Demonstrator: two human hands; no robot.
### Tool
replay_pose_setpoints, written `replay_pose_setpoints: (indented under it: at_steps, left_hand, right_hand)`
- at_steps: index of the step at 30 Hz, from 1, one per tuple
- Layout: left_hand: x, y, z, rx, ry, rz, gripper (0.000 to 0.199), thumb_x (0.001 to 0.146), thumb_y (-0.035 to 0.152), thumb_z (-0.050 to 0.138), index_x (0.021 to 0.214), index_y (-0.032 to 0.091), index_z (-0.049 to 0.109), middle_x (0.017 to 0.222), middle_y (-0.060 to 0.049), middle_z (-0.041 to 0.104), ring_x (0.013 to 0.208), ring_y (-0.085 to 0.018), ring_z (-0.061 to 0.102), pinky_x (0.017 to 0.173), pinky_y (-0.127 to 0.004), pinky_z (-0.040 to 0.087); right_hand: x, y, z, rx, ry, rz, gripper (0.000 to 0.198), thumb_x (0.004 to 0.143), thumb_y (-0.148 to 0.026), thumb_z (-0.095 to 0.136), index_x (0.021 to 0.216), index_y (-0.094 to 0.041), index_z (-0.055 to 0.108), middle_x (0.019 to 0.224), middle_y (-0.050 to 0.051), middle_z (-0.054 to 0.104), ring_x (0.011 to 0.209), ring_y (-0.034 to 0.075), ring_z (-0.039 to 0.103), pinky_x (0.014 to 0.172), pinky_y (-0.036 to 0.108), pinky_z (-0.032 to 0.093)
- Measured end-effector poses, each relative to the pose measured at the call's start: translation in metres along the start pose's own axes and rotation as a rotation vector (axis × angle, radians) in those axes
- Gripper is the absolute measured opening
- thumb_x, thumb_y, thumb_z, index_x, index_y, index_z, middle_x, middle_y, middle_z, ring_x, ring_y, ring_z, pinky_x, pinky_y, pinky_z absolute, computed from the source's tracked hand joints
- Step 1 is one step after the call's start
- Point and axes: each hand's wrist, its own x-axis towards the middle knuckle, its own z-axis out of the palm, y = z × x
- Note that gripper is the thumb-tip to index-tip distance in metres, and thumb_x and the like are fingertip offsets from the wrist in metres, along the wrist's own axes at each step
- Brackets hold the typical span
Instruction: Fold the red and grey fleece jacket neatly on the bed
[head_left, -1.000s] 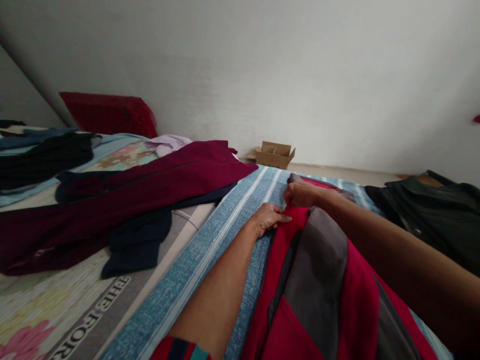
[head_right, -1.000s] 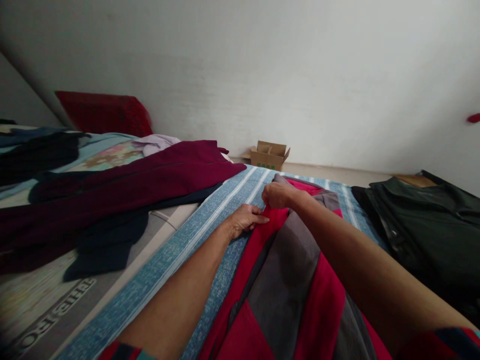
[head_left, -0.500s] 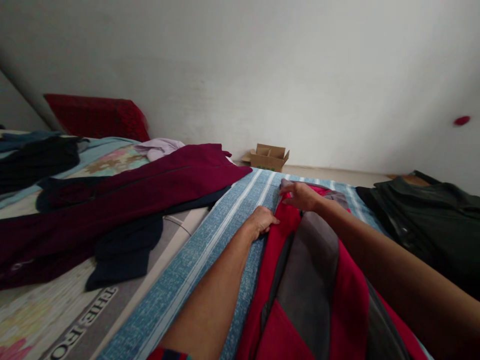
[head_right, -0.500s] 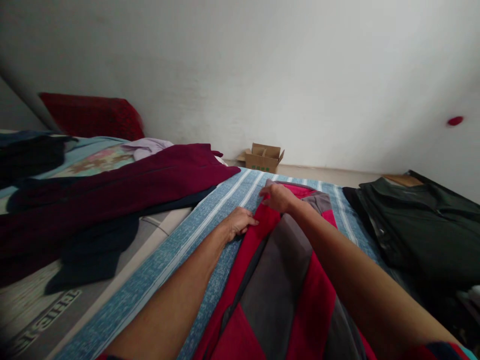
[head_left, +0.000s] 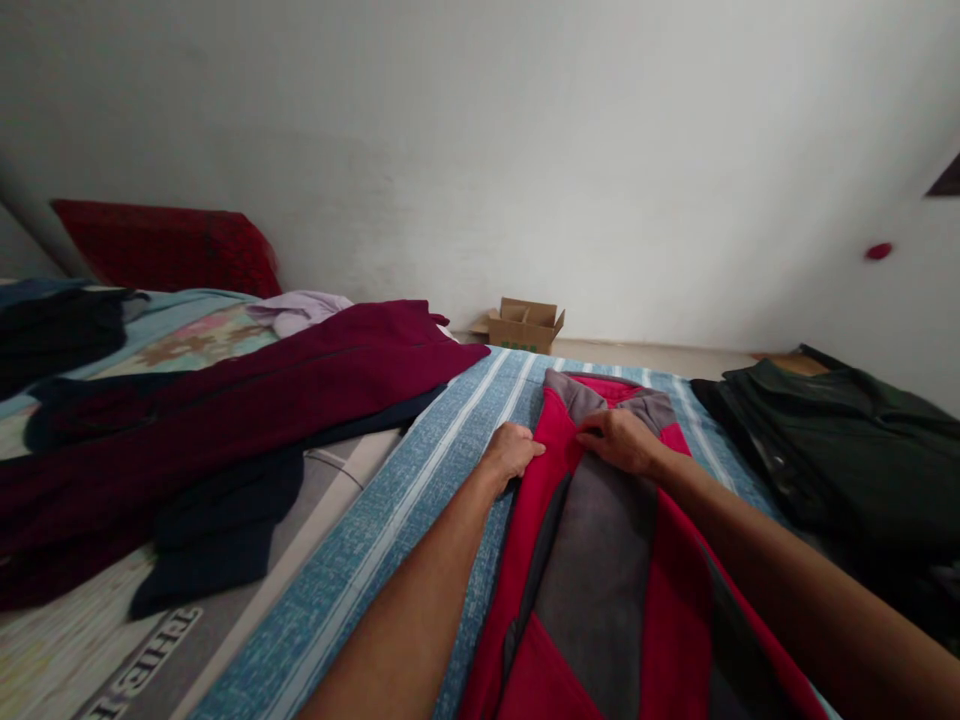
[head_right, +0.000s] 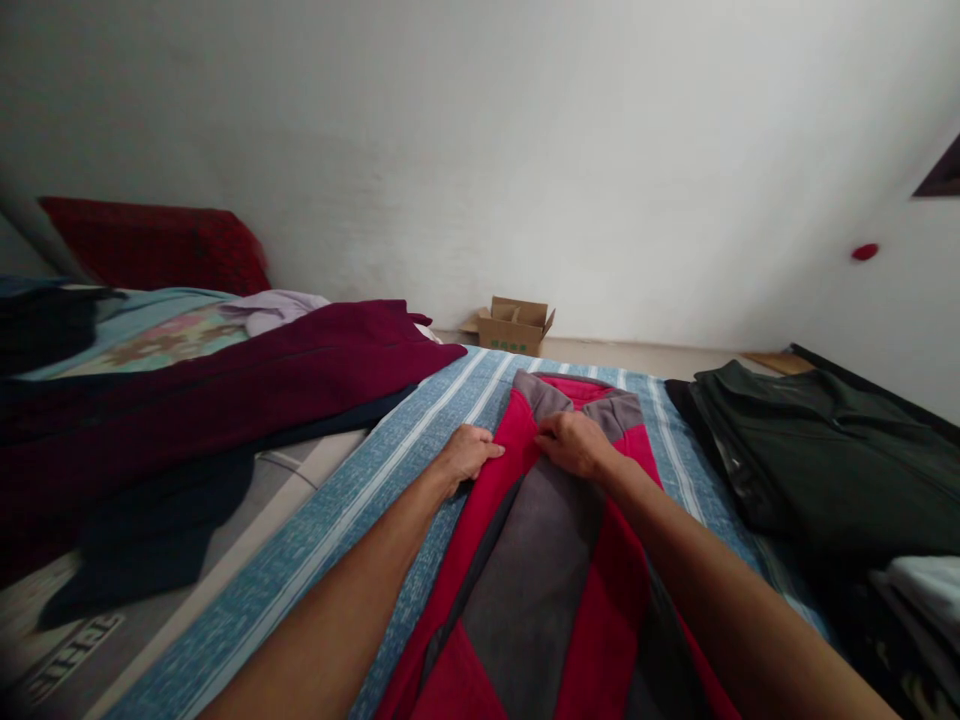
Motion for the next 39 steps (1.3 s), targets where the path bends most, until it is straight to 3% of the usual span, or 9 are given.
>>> replay_pose_setpoints:
  at_steps: [2, 5, 8, 12, 19, 24, 29, 33, 39]
  left_hand:
    - [0.002, -0.002, 0.000, 0.024, 0.001, 0.011, 0.029, 0.071, 0.019, 0.057, 0.049, 0.019, 0.039, 0.037, 0.009, 0.032, 0.034, -0.007, 0.032, 0.040, -0.020, 0.021]
    - [0.005, -0.003, -0.002, 0.079, 0.007, 0.037, 0.029, 0.068, 0.019, 0.059, 0.047, 0.018, 0.040, 0.040, 0.008, 0.034, 0.039, -0.007, 0.032, 0.043, -0.022, 0.019]
    - [0.007, -0.004, -0.003, 0.167, 0.019, 0.063, 0.030, 0.066, 0.021, 0.062, 0.044, 0.018, 0.041, 0.043, 0.006, 0.034, 0.044, -0.008, 0.033, 0.046, -0.023, 0.020]
    - [0.006, -0.003, -0.003, 0.302, 0.031, 0.081, 0.025, 0.068, 0.025, 0.060, 0.047, 0.018, 0.047, 0.045, 0.004, 0.038, 0.049, -0.011, 0.040, 0.049, -0.023, 0.025]
    - [0.006, 0.002, -0.001, 0.442, 0.058, 0.107, 0.021, 0.066, 0.028, 0.062, 0.049, 0.018, 0.053, 0.046, 0.002, 0.043, 0.056, -0.014, 0.048, 0.052, -0.024, 0.029]
    - [0.006, 0.003, -0.003, 0.547, 0.055, 0.080, 0.019, 0.066, 0.032, 0.062, 0.055, 0.018, 0.058, 0.056, -0.003, 0.055, 0.061, -0.018, 0.056, 0.053, -0.025, 0.032]
    - [-0.003, 0.015, -0.006, 0.660, 0.133, 0.032, 0.021, 0.067, 0.036, 0.064, 0.074, 0.017, 0.064, 0.082, -0.013, 0.067, 0.081, -0.026, 0.063, 0.062, -0.028, 0.040]
    - [-0.016, 0.033, 0.002, 0.672, 0.217, 0.188, 0.017, 0.071, 0.028, 0.059, 0.084, 0.017, 0.063, 0.086, -0.012, 0.067, 0.084, -0.025, 0.063, 0.069, -0.030, 0.042]
    - [-0.038, 0.060, 0.023, 0.446, 0.022, 0.462, 0.007, 0.072, 0.024, 0.057, 0.072, 0.019, 0.061, 0.071, -0.001, 0.064, 0.071, -0.016, 0.059, 0.062, -0.024, 0.040]
  right_hand:
    - [0.010, 0.006, -0.003, 0.059, 0.108, 0.090, 0.023, 0.082, -0.025, 0.047, 0.083, -0.018, 0.069, 0.078, 0.004, 0.069, 0.069, 0.016, 0.061, 0.063, 0.021, 0.041]
    - [0.026, 0.022, -0.005, 0.160, 0.246, 0.336, 0.031, 0.080, -0.026, 0.049, 0.104, -0.014, 0.066, 0.094, 0.008, 0.068, 0.080, 0.018, 0.062, 0.066, 0.022, 0.043]
    - [0.042, 0.037, -0.003, 0.193, 0.246, 0.482, 0.045, 0.078, -0.029, 0.053, 0.115, -0.005, 0.060, 0.091, 0.013, 0.068, 0.076, 0.020, 0.063, 0.061, 0.024, 0.044]
    - [0.057, 0.050, 0.002, 0.195, 0.178, 0.499, 0.042, 0.072, -0.029, 0.059, 0.106, -0.005, 0.064, 0.075, 0.009, 0.067, 0.065, 0.018, 0.060, 0.052, 0.022, 0.041]
    - [0.059, 0.054, 0.007, 0.138, 0.083, 0.536, 0.015, 0.063, -0.026, 0.064, 0.066, -0.012, 0.064, 0.055, 0.000, 0.053, 0.052, 0.012, 0.049, 0.043, 0.020, 0.030]
    - [0.048, 0.049, -0.007, 0.207, -0.006, 0.509, 0.036, 0.071, -0.040, 0.062, 0.048, -0.016, 0.049, 0.044, -0.005, 0.035, 0.043, 0.007, 0.034, 0.040, 0.021, 0.021]
    - [0.029, 0.045, -0.025, 0.351, -0.137, 0.510, 0.035, 0.074, -0.044, 0.062, 0.055, -0.016, 0.054, 0.046, -0.004, 0.042, 0.043, 0.007, 0.039, 0.040, 0.020, 0.027]
    - [0.014, 0.044, -0.029, 0.608, -0.207, 0.610, 0.028, 0.070, -0.042, 0.067, 0.066, -0.016, 0.058, 0.050, -0.003, 0.047, 0.045, 0.008, 0.044, 0.043, 0.020, 0.037]
    - [-0.010, 0.045, -0.028, 0.785, -0.223, 0.604, 0.030, 0.067, -0.040, 0.070, 0.066, -0.016, 0.054, 0.048, -0.008, 0.038, 0.041, 0.006, 0.036, 0.038, 0.018, 0.035]
